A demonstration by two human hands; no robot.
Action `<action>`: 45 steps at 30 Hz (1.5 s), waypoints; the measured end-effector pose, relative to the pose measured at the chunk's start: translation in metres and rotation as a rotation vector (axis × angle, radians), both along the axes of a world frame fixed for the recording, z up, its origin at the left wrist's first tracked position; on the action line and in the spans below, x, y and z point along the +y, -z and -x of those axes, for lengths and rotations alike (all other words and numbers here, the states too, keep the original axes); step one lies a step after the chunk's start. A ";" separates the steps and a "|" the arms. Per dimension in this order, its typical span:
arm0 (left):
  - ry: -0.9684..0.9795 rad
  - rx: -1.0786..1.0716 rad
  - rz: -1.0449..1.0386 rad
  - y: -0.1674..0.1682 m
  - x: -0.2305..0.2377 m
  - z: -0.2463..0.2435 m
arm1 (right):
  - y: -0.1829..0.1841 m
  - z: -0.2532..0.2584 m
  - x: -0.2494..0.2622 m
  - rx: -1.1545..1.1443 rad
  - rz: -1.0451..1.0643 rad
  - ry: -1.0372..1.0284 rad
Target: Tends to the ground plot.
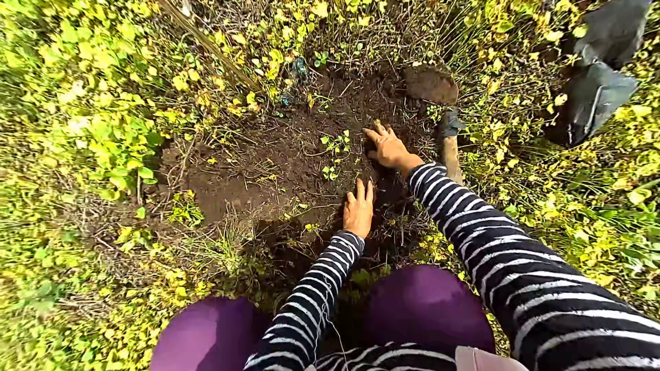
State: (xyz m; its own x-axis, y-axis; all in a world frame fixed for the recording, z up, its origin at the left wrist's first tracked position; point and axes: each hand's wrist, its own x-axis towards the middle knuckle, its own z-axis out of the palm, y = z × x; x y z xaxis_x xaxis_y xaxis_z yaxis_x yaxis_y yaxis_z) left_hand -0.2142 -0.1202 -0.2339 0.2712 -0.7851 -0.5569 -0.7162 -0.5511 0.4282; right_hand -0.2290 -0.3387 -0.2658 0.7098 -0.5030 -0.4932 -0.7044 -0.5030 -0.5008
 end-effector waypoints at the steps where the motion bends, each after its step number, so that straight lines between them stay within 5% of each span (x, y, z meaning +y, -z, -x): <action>1: 0.052 0.053 0.016 -0.002 0.009 -0.005 | 0.003 0.005 0.003 0.007 -0.004 -0.019; 3: 0.076 0.087 0.073 -0.010 0.043 -0.014 | -0.014 0.026 0.012 0.069 -0.075 -0.041; 6: -0.312 -0.145 0.132 -0.012 0.083 -0.023 | -0.040 0.057 0.045 0.198 -0.130 -0.034; 10: -0.655 -0.022 -0.059 0.000 0.032 -0.049 | -0.020 0.044 0.101 0.164 0.007 0.133; 13: -0.673 0.015 0.065 0.001 0.024 -0.068 | -0.021 0.010 0.062 0.182 -0.008 0.168; 16: -0.712 -0.134 0.266 0.001 0.043 -0.085 | -0.016 -0.010 0.012 -0.065 0.016 0.105; 21: -0.772 -0.076 0.249 0.005 0.041 -0.132 | -0.017 -0.059 -0.019 -0.286 -0.149 -0.028; 26: -0.246 -0.014 0.294 0.001 0.012 -0.168 | -0.027 -0.061 -0.029 -0.340 -0.366 -0.334; 31: 0.125 -0.096 0.218 0.022 -0.033 -0.191 | -0.025 -0.068 -0.029 -0.208 -0.314 -0.456; 42: 0.051 -0.069 0.118 0.027 -0.054 -0.195 | -0.006 -0.092 -0.030 -0.121 -0.227 -0.511; 45: -0.099 -0.097 0.236 0.016 -0.042 -0.203 | -0.027 -0.092 -0.052 -0.343 -0.187 -0.247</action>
State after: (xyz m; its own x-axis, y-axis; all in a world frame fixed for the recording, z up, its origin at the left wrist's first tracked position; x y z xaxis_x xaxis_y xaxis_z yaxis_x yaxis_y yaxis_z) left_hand -0.0116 -0.1623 -0.2500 0.3962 -0.8572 -0.3289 -0.7078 -0.5134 0.4853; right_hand -0.1372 -0.3903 -0.2384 0.9352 -0.2228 -0.2751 -0.3525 -0.5142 -0.7819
